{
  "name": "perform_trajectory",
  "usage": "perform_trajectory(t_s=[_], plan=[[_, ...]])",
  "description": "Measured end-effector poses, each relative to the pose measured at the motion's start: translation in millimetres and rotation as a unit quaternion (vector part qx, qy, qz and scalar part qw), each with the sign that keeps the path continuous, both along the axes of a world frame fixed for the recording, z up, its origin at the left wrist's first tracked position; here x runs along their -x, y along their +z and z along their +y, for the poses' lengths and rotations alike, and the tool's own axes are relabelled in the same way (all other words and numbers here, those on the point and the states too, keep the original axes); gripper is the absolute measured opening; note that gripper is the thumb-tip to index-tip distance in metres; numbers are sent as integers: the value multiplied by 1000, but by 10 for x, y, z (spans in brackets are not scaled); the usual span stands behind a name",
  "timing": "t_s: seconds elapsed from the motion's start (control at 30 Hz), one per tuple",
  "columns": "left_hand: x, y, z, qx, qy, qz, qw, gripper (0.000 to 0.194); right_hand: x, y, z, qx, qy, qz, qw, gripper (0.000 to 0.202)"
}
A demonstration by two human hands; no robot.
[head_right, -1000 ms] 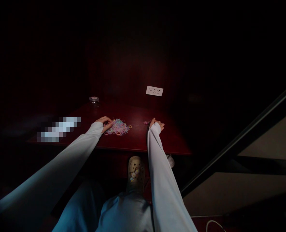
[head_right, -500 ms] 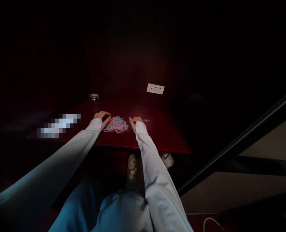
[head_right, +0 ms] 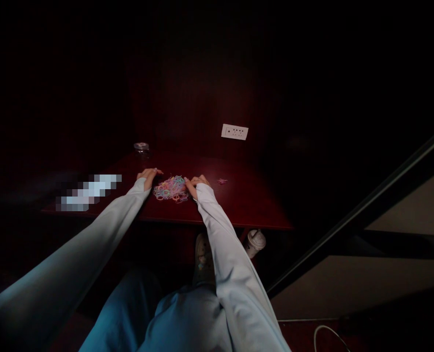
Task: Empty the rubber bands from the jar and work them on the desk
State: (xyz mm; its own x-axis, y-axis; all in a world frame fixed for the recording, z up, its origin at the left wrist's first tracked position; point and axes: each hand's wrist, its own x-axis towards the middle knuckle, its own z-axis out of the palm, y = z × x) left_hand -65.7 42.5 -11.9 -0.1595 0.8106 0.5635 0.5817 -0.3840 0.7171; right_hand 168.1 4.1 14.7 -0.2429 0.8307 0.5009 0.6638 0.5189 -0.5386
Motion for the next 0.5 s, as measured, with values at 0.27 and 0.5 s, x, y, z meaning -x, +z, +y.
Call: perform_trajectory(t_s=[0.27, 0.5], plan=[[-158, 100, -295, 4, -96, 204, 974, 40, -8, 30, -10, -7, -12, 4, 1000, 50], [-160, 153, -305, 21, -102, 223, 969, 51, -1, 74, -62, -9, 0, -19, 1000, 52]])
